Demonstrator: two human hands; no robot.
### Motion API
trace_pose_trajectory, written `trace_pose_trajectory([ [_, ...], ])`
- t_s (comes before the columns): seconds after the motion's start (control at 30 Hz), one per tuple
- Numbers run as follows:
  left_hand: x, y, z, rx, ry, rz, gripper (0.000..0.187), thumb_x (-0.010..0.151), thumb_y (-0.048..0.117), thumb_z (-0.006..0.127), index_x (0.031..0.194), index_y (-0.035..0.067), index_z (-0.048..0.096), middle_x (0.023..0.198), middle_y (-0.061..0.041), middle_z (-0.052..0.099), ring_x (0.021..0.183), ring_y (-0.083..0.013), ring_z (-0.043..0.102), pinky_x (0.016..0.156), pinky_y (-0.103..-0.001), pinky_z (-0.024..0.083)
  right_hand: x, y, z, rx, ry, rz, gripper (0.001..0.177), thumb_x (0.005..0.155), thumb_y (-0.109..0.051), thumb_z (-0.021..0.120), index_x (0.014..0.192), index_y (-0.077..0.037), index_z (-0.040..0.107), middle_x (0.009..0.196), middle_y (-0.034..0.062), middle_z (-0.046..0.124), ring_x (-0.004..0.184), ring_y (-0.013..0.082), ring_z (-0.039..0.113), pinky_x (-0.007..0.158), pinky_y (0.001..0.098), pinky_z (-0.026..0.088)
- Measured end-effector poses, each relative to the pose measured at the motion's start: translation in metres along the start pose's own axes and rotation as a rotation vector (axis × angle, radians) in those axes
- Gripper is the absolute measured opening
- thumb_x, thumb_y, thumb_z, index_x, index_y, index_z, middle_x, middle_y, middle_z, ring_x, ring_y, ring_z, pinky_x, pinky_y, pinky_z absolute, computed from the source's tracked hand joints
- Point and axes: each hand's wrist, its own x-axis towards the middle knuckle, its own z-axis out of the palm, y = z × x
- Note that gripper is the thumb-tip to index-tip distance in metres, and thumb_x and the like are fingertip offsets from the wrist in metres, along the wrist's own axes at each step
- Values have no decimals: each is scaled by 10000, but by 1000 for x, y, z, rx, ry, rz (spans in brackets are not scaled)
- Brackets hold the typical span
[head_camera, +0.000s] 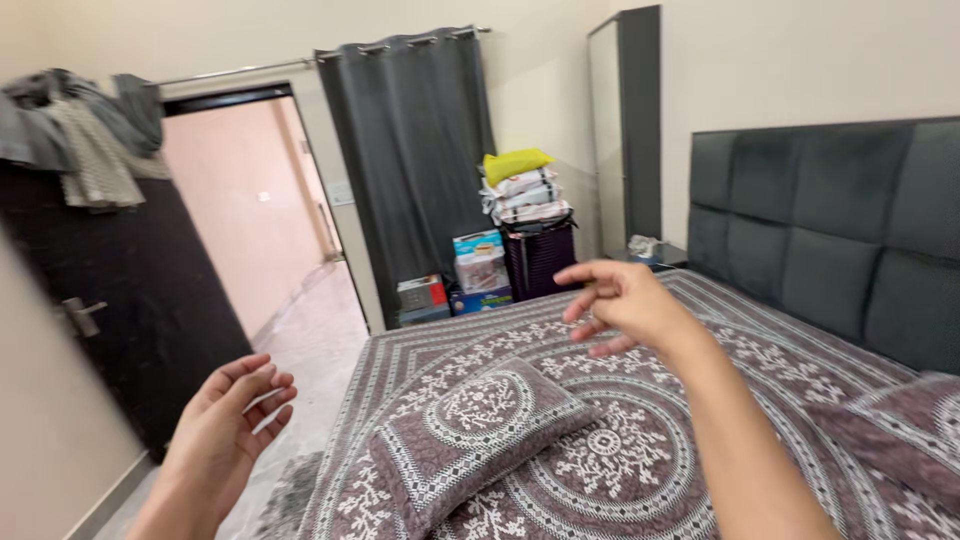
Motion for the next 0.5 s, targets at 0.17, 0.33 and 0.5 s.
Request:
trace_pose_trajectory([
  [0.17,25,-14,-1,32,-52,-10,279,1009,154,571,1272,63,553,1031,-107,660,969,-208,643,871,-367,530,-5,53,0,-116,55,165,518,838,74,537,1276,-145,705,962,96,775,796,203,770,611,416,705],
  [0.33,39,-43,-6,9,-93,-68,291,1017,151,532,1289,49,542,1035,-131,654,969,-233,639,878,-384,533,0,86,25,-189,-89,227,559,826,106,456,1257,-126,725,956,104,752,725,188,729,542,404,698],
  [0.5,57,-69,-22,55,-76,-144,326,1023,147,536,1334,52,524,1060,-134,637,997,-239,617,897,-406,522,-2,72,39,-148,-55,221,630,804,136,444,1307,-149,695,963,148,759,691,207,739,524,402,689],
])
